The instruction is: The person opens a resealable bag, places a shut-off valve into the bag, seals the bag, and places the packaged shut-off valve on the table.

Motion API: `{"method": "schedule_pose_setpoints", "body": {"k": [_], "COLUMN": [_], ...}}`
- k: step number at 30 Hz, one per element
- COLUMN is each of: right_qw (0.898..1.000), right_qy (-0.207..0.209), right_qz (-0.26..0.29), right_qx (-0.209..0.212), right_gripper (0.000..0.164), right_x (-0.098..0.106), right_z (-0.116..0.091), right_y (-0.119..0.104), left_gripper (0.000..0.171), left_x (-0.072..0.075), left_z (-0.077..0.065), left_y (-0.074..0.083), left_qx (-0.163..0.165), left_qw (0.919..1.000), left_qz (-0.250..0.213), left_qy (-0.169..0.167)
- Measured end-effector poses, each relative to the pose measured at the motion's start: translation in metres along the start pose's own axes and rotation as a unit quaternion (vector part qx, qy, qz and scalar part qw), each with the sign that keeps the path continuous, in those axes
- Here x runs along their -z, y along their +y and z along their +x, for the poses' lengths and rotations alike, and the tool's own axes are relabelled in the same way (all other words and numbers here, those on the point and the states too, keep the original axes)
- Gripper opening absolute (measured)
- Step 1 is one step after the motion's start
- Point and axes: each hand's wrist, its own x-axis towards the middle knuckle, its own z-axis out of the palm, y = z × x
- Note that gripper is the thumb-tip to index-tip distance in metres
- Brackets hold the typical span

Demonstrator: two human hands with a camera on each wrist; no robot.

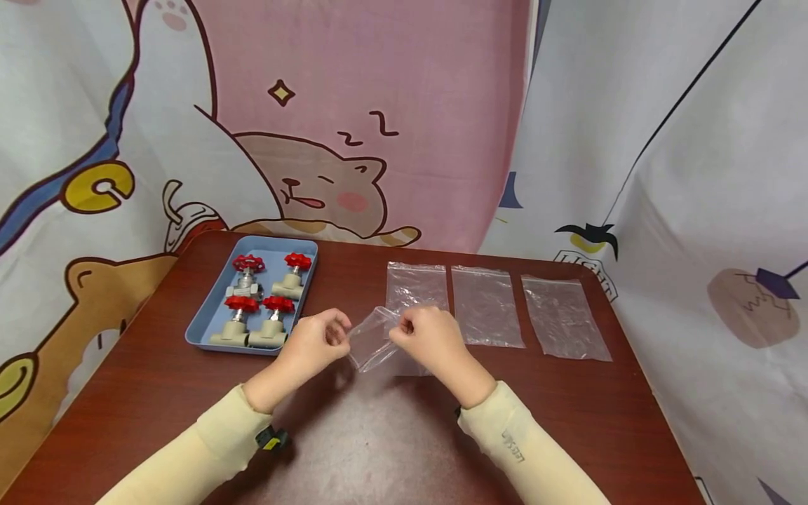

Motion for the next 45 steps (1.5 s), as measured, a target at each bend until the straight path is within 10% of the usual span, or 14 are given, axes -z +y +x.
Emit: {"method": "schedule_pose_setpoints", "body": {"k": [6,13,24,32,45], "right_qw": [0.998,0.997,0.987,0.981,0.976], "right_qy": [0.014,-0.012,0.009,0.027,0.150], "right_qz": [-0.039,-0.031,0.111,0.045,-0.042], "right_qx": [0.051,0.063,0.119,0.185,0.151], "right_gripper": [0.028,0.025,0.010,0.075,0.024], "right_x": [-0.006,-0.008,-0.012,-0.004,-0.010], "right_z": [0.000,-0.002,-0.012,-0.026,-0.046], "right_y": [-0.014,-0.021,-0.007,0.018,0.052], "left_gripper": [0.061,0.055,0.008,0.007,0.006], "left_x": [-0.006,-0.009,-0.007,0.005,0.009], "left_z": [0.002,0.006,0.011,0.015,0.017], "left_y": [0.007,0.010,0.008,-0.001,-0.009], "left_qx": [-0.125,-0.237,-0.226,-0.192,-0.168], "left_qw": [0.9910,0.9626,0.9632,0.9708,0.9679], "left_qz": [0.046,0.131,0.102,0.048,-0.054], "left_qy": [-0.010,0.010,0.102,0.135,0.179]}}
